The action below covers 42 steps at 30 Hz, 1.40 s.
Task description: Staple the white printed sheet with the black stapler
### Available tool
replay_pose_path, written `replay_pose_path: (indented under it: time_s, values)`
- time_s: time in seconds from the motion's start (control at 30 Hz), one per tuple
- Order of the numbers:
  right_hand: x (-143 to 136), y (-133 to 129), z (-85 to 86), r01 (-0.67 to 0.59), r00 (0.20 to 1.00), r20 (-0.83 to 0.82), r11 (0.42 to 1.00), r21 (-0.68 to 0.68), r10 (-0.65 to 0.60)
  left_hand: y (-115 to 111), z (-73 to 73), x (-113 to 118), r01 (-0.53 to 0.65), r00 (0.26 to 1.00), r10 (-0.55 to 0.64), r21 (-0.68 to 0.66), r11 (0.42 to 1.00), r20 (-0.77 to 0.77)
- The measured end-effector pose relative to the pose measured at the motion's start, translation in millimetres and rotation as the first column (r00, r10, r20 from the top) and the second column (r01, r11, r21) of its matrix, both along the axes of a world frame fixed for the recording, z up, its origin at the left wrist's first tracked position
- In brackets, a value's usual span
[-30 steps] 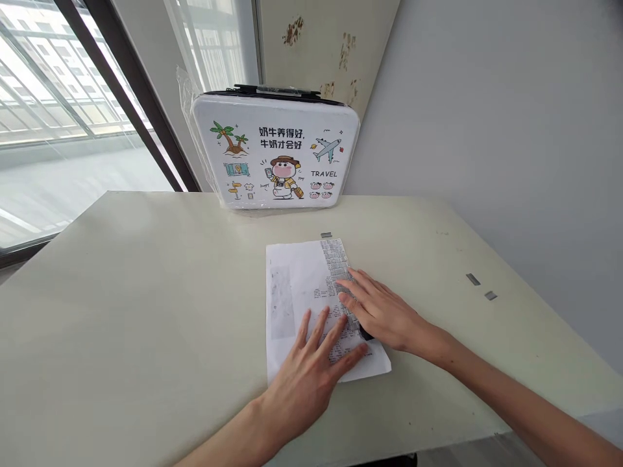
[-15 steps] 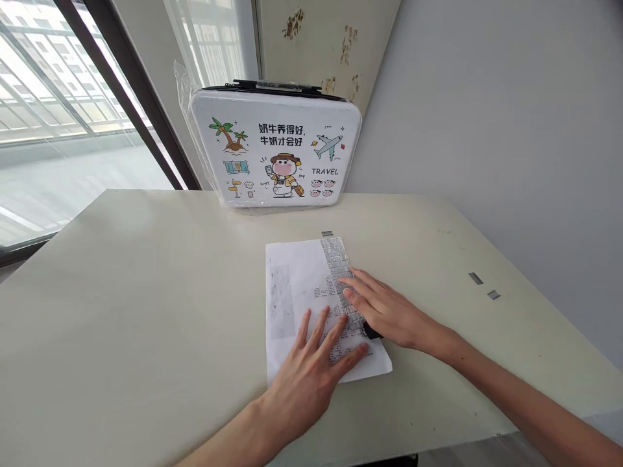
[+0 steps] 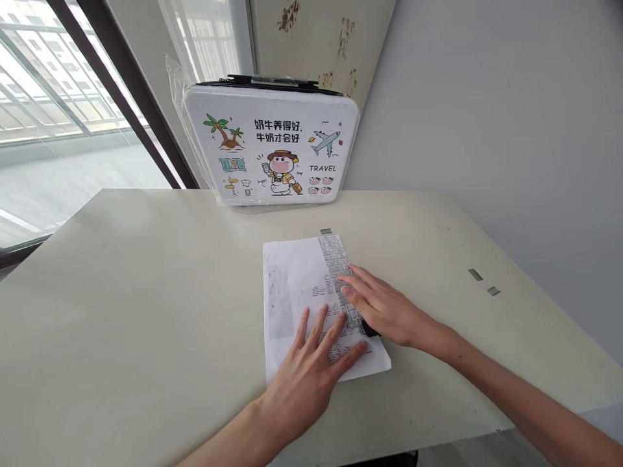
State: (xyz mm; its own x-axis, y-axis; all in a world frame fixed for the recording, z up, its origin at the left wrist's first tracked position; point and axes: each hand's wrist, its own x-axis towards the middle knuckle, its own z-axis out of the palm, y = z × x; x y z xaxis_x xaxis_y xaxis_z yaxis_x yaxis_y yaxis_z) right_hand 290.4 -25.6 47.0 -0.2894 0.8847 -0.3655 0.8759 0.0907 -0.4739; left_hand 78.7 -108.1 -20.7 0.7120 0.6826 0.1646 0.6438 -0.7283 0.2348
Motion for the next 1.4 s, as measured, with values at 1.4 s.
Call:
replay_pose_path:
  time_s: [1.4]
  values:
    - [-15.3,-4.5,-22.5,-0.111,0.989,0.124,0.951,0.290,0.077,0.2,-0.7,1.1,-0.019,0.999,0.019,0.000,1.000,0.050]
